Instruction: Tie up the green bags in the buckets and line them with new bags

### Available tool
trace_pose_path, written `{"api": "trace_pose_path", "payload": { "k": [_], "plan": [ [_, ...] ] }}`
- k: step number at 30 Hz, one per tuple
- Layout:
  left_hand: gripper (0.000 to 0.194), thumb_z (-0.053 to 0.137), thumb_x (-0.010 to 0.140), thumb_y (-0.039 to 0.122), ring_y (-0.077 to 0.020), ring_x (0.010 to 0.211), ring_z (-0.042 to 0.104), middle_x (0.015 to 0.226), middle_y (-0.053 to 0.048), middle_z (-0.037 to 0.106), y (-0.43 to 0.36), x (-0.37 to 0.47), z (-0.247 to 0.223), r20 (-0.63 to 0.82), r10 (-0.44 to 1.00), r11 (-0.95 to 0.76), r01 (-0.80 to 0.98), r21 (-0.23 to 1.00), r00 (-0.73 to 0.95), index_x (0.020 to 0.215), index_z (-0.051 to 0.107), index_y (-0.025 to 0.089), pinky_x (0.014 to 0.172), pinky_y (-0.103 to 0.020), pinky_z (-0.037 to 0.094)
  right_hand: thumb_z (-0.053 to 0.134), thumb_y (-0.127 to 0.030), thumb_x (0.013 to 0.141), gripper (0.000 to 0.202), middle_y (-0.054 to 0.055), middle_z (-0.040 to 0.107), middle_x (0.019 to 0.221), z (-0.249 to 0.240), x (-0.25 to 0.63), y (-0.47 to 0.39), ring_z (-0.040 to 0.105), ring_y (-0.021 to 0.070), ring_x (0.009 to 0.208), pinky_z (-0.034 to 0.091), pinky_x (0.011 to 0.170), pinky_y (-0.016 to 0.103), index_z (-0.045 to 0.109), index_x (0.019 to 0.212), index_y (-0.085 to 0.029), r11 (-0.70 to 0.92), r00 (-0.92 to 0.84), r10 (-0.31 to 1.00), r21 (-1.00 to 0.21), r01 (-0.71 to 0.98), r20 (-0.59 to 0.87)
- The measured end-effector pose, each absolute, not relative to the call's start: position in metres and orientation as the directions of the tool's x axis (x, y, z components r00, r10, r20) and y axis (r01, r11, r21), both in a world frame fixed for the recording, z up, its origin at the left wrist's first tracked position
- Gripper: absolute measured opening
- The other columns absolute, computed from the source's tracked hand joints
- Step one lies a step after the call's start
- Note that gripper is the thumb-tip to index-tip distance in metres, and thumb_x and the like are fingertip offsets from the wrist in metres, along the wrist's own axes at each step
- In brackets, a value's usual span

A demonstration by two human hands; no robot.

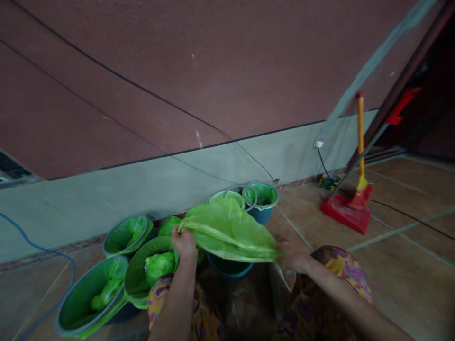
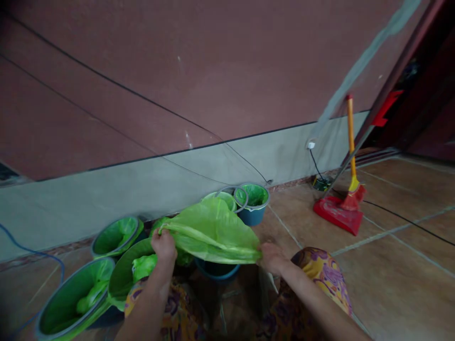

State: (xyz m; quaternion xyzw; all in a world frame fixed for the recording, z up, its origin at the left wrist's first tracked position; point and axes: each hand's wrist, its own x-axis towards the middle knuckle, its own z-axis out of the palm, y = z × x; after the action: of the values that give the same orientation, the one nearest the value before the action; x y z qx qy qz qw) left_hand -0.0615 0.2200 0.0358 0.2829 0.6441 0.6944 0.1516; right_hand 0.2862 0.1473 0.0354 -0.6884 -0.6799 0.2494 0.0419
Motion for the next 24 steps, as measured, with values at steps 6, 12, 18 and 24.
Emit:
{"api": "trace_pose_path", "payload": {
  "k": [6, 12, 18, 24],
  "plan": [
    [0.016, 0.049, 0.071, 0.029, -0.0117, 0.053, 0.047, 0.061, 0.006, 0.052, 0.207, -0.027, 0.045, 0.149, 0.671, -0.108, 0.103, 0.989, -0.726, 0.081, 0.057, 0.019, 0.055, -0.024, 0.042, 0.070, -0.037, 0.076, 0.065, 0.012, 0.055, 0.142, 0.043, 0.219, 0.136, 0.047, 0.0308, 0.133, 0.037, 0.109, 0.045, 0.058, 0.137, -0.021, 0.142, -0.242, 0.963, -0.536, 0.832, -0.122],
    [0.018, 0.051, 0.075, 0.030, -0.0109, 0.057, 0.051, 0.066, 0.004, 0.058, 0.195, -0.003, 0.070, 0.226, 0.750, -0.162, 0.158, 0.974, -0.621, 0.085, 0.061, 0.018, 0.058, -0.022, 0.044, 0.064, -0.032, 0.083, 0.049, 0.014, 0.067, 0.125, 0.030, 0.164, 0.156, 0.059, 0.0281, 0.119, 0.043, 0.101, 0.036, 0.063, 0.128, -0.013, 0.137, -0.239, 0.963, -0.542, 0.829, -0.121],
    [0.019, 0.059, 0.080, 0.031, -0.0159, 0.069, 0.062, 0.076, 0.000, 0.066, 0.177, -0.012, 0.071, 0.318, 0.803, -0.032, 0.496, 0.868, -0.505, 0.093, 0.064, 0.018, 0.069, -0.026, 0.050, 0.048, -0.023, 0.093, 0.026, 0.013, 0.075, 0.090, 0.042, 0.180, 0.174, 0.071, 0.0224, 0.092, 0.047, 0.077, 0.026, 0.072, 0.087, -0.013, 0.112, -0.170, 0.984, -0.581, 0.807, -0.047],
    [0.029, 0.058, 0.076, 0.012, -0.0221, 0.090, 0.070, 0.099, -0.009, 0.073, 0.151, -0.026, 0.026, 0.277, 0.903, 0.095, 0.783, 0.615, -0.327, 0.104, 0.066, 0.017, 0.082, -0.031, 0.053, 0.044, -0.012, 0.084, 0.033, 0.005, 0.077, 0.087, 0.090, 0.228, 0.195, 0.072, 0.0191, 0.083, 0.050, 0.074, 0.024, 0.076, 0.093, -0.018, 0.229, -0.022, 0.959, -0.726, 0.648, 0.282]
  ]
}}
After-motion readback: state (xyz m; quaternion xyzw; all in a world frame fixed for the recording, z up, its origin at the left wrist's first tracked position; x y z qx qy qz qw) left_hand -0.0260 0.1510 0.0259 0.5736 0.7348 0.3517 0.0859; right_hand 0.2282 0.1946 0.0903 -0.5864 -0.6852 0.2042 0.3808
